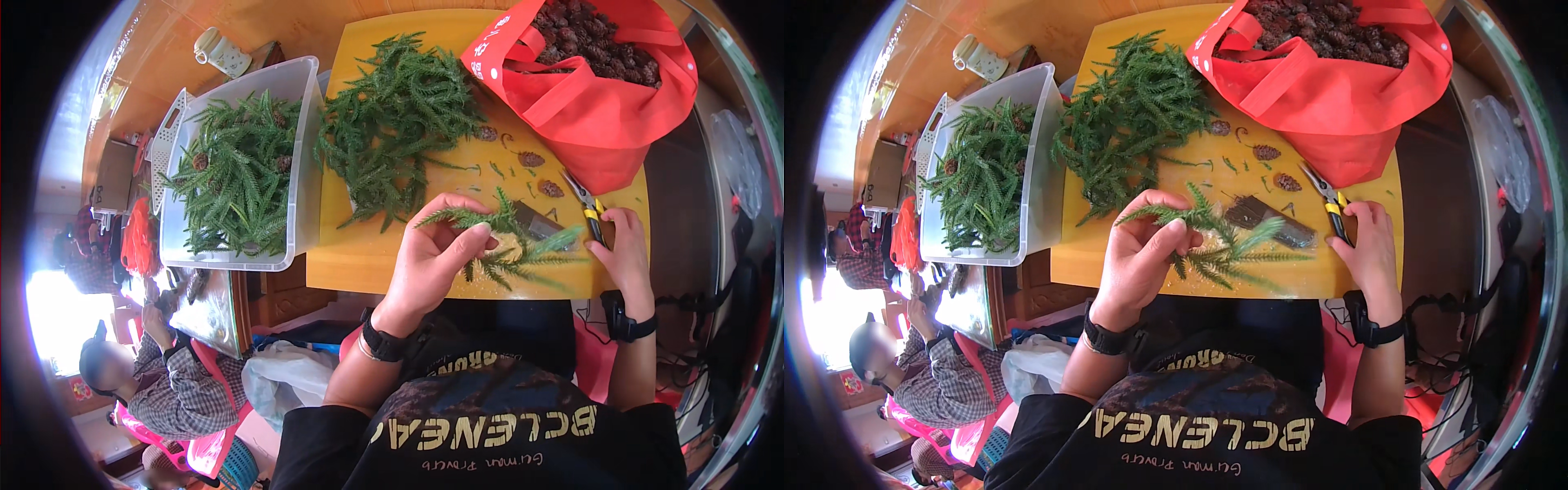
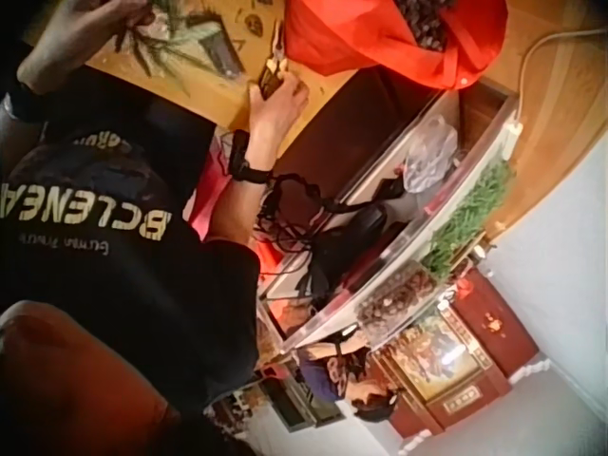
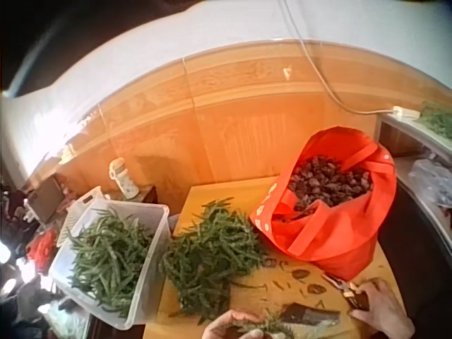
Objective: The person is using trimmers to prune green foliage and prepare botanical items at a workstation.
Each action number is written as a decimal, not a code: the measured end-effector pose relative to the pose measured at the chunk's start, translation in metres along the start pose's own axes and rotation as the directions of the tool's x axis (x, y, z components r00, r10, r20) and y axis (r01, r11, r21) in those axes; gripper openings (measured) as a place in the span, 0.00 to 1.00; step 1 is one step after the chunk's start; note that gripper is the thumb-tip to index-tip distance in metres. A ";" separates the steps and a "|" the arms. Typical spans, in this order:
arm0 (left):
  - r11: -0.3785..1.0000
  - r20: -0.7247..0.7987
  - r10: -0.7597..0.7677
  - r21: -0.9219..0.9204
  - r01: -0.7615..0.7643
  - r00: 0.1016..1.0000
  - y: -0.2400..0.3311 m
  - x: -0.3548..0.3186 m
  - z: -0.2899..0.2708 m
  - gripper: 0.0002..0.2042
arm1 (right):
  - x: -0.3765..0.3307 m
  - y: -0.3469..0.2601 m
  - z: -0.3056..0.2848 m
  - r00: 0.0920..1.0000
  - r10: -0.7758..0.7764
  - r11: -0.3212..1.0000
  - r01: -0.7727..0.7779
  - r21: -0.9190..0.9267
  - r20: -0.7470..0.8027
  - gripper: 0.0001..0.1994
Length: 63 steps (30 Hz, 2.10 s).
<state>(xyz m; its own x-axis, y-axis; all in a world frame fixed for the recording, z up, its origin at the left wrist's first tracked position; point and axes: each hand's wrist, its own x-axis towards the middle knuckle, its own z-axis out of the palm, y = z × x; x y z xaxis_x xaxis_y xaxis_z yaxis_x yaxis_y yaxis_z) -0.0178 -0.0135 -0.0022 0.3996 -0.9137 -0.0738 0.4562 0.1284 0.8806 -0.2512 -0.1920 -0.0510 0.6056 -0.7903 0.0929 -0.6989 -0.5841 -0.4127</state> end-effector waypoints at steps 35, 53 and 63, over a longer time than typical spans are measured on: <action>0.955 -0.193 0.297 0.058 -0.291 0.935 -0.007 -0.008 0.019 0.05 | -0.035 -0.107 -0.047 0.948 -0.318 0.855 0.293 0.428 -0.014 0.08; 0.951 -0.024 0.308 0.032 -0.307 0.951 -0.003 -0.007 0.020 0.03 | -0.024 -0.116 -0.045 0.918 -0.386 0.802 0.381 0.460 -0.088 0.08; 0.986 -0.021 0.168 -0.013 -0.169 0.985 0.002 -0.009 0.019 0.04 | -0.023 -0.126 -0.045 0.899 -0.408 0.853 0.437 0.285 -0.157 0.11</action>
<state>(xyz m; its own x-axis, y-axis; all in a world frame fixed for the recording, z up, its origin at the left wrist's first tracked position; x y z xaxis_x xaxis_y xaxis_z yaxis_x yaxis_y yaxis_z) -0.0351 -0.0125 0.0088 0.4875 -0.8706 0.0657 0.3928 0.2858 0.8741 -0.1941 -0.1091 0.0397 0.7704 -0.5011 0.3942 -0.2228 -0.7909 -0.5699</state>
